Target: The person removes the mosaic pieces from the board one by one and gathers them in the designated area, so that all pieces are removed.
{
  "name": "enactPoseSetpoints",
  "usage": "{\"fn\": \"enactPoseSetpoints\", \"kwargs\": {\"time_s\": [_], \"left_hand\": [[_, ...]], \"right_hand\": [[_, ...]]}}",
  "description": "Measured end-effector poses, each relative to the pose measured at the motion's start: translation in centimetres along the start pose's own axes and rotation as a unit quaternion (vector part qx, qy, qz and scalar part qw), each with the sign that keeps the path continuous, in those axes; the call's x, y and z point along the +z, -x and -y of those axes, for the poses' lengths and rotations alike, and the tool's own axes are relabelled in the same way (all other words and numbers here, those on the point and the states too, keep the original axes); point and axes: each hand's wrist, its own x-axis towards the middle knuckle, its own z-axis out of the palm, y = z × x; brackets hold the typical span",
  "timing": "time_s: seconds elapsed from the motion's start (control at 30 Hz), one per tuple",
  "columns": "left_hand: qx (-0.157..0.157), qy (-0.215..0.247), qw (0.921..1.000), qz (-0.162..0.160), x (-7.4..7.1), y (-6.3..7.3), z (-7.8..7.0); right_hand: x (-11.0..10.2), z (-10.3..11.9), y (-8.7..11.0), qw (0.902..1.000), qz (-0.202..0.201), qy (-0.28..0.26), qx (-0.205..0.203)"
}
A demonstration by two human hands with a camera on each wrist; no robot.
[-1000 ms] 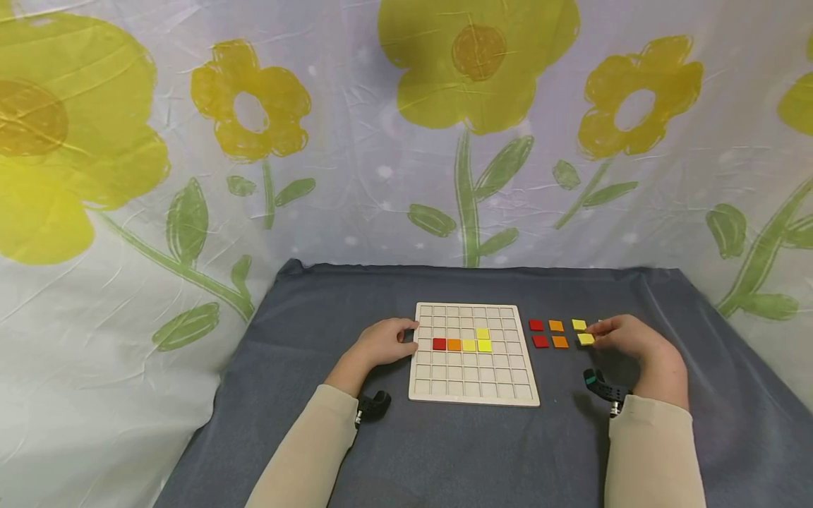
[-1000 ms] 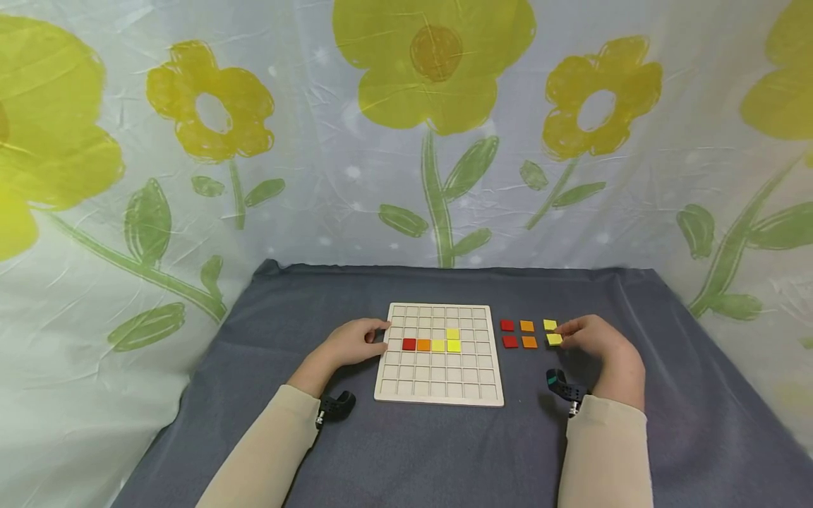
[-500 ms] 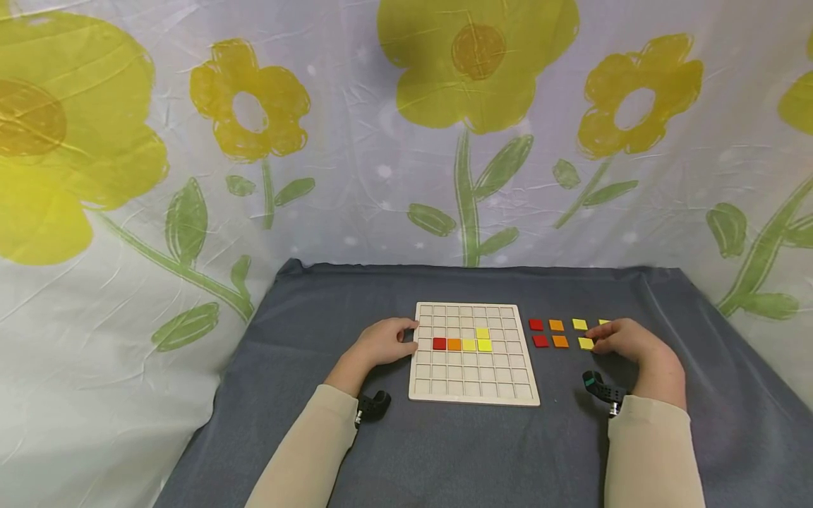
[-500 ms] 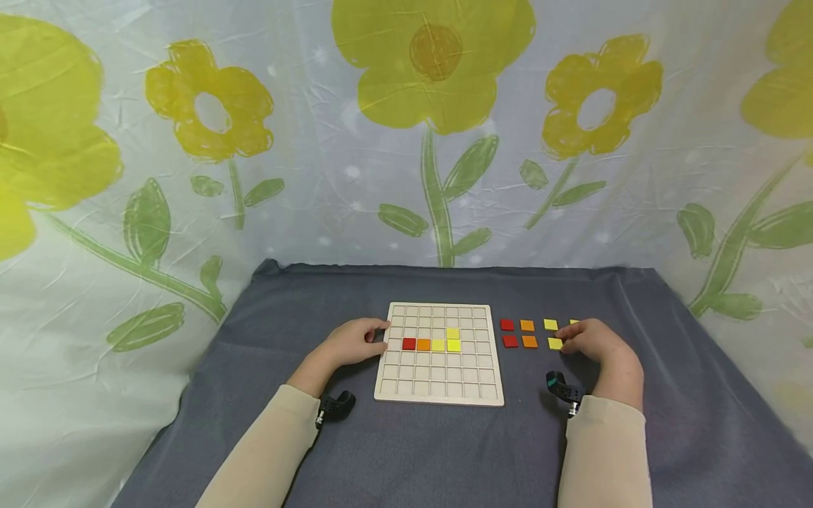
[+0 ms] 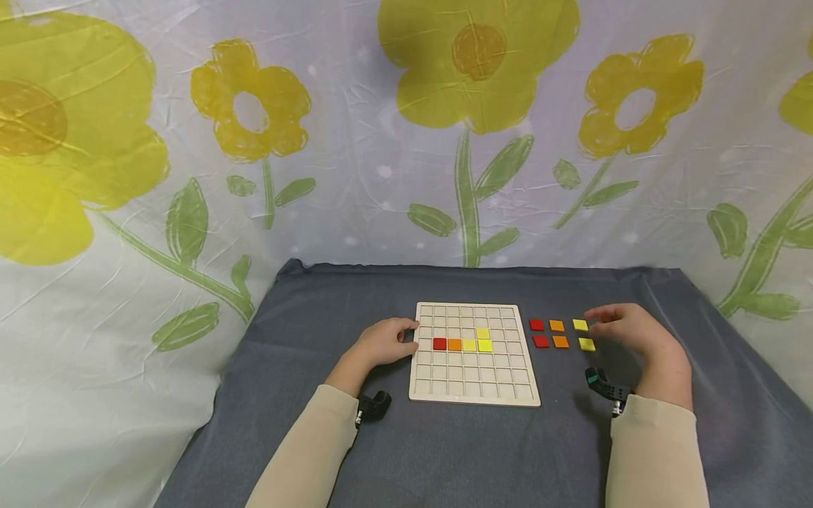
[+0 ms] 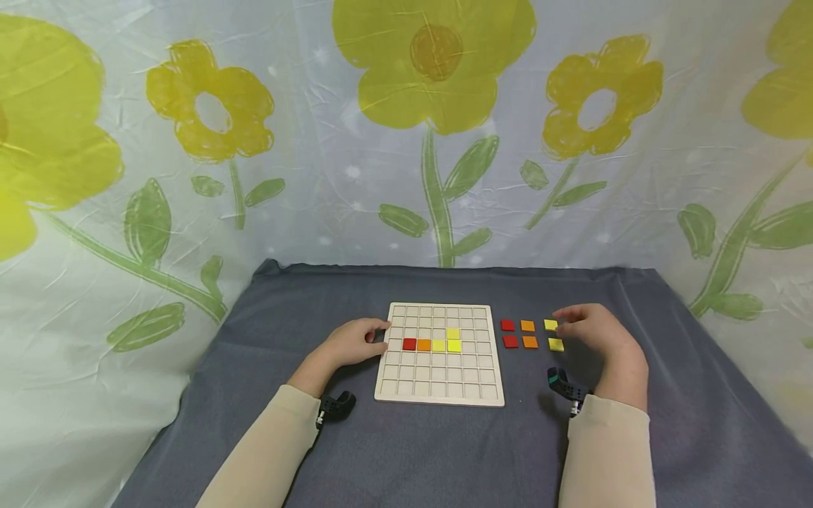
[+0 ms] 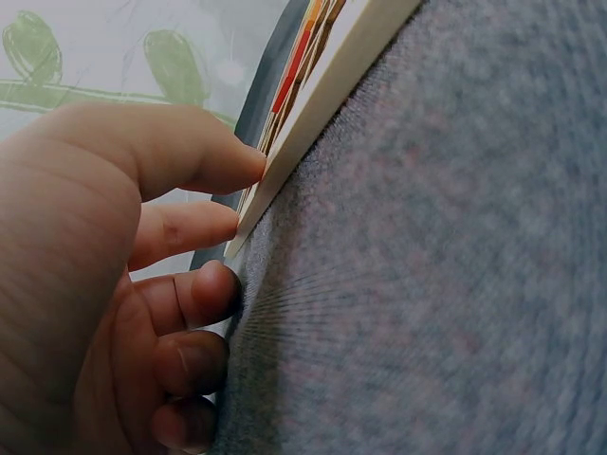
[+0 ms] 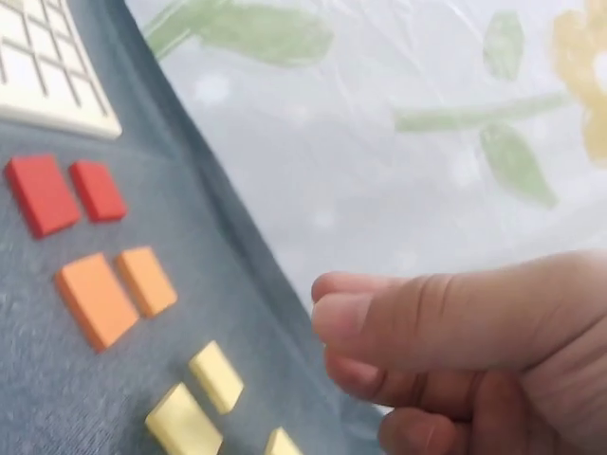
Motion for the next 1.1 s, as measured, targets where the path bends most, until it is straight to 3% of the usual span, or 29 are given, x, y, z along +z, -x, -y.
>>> {"fn": "enactPoseSetpoints", "kwargs": {"time_s": [0.37,1.1], "left_hand": [[-0.001,-0.001,1.0,0.003,-0.2,0.2,-0.3],[-0.001,0.0,1.0,0.001,-0.1,0.1,-0.1]], "right_hand": [[0.6,2.8,-0.4,0.9983,-0.036,0.003,-0.046],[3.4,8.1,-1.9,0.9959,-0.025,0.028,-0.082]]}}
